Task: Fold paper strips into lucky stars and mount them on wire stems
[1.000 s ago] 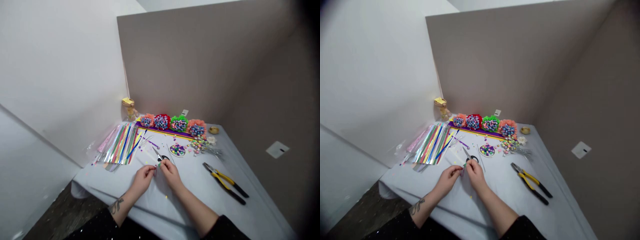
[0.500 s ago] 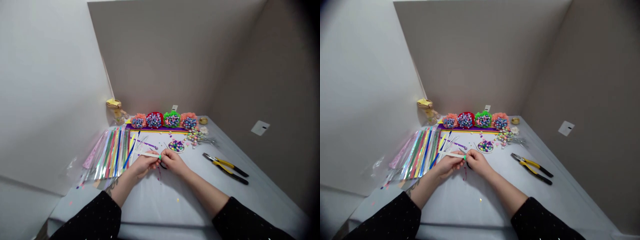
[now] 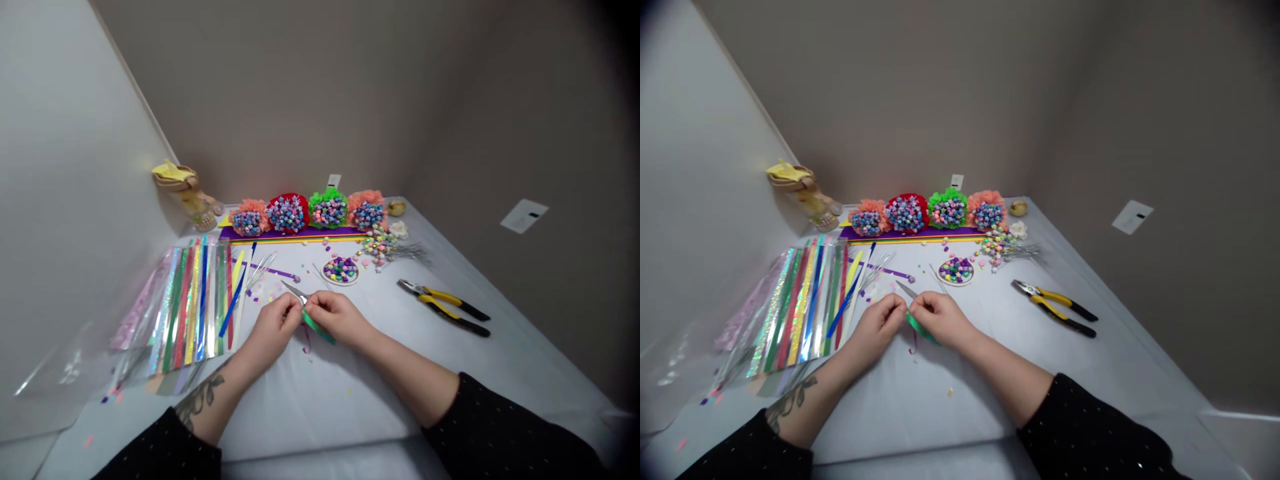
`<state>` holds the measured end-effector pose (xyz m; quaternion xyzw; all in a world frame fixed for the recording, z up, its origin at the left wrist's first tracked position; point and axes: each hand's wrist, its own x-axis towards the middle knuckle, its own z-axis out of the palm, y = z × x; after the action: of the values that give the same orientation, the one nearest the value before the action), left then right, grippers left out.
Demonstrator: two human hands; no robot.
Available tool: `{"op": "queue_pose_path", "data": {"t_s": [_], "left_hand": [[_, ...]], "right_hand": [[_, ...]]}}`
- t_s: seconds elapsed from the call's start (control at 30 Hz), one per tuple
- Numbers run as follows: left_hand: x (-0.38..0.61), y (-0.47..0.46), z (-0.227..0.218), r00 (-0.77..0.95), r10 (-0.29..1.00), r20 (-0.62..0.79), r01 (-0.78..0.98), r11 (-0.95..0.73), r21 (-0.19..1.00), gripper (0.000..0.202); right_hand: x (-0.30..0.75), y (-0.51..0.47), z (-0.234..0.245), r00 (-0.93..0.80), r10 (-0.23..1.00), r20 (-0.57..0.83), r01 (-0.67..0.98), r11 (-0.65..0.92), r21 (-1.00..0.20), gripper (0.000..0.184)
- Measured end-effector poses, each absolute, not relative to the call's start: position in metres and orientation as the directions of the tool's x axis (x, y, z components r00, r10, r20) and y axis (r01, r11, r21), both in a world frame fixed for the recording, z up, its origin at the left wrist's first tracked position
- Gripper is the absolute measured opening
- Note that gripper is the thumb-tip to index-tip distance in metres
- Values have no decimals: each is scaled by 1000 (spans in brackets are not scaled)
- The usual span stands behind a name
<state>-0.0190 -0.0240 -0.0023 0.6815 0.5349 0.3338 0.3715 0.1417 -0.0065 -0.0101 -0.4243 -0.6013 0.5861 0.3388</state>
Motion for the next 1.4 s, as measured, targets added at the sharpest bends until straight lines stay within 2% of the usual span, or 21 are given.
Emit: {"op": "queue_pose_path", "data": {"t_s": [0.13, 0.27, 0.37, 0.47, 0.57, 0.8, 1.1, 1.27, 1.4], "left_hand": [[-17, -27, -5, 128, 984, 126, 525, -175, 833, 18], [-19, -29, -7, 131, 982, 137, 504, -185, 844, 17], [-23, -28, -6, 228, 943, 242, 470, -325, 821, 18], [-26, -27, -7, 339, 850, 404, 448, -523, 725, 23], [-28, -27, -7, 352, 812, 466, 467, -583, 665, 27], [-31, -27, -7, 429, 784, 449, 487, -619, 615, 29], [-30, -26, -5, 388, 803, 452, 503, -596, 626, 21], [-29, -27, -3, 363, 840, 402, 482, -539, 691, 19], [-25, -29, -4, 269, 935, 229, 430, -330, 841, 15]], "right_hand": [[142, -8, -9, -420, 904, -84, 119, -37, -992, 18], [143, -10, -8, -408, 910, -78, 150, -17, -988, 17], [146, -9, -7, -433, 898, -76, 84, -44, -995, 20], [148, -7, -8, -454, 888, -80, 56, -62, -997, 21], [150, -7, -8, -466, 879, -106, 67, -84, -994, 18], [151, -7, -9, -475, 866, -154, 100, -121, -988, 15], [155, -7, -7, -467, 860, -205, 134, -161, -978, 18], [156, -7, -6, -480, 860, -174, 102, -142, -985, 16], [156, -9, -4, -479, 872, -104, 105, -60, -993, 11]]}}
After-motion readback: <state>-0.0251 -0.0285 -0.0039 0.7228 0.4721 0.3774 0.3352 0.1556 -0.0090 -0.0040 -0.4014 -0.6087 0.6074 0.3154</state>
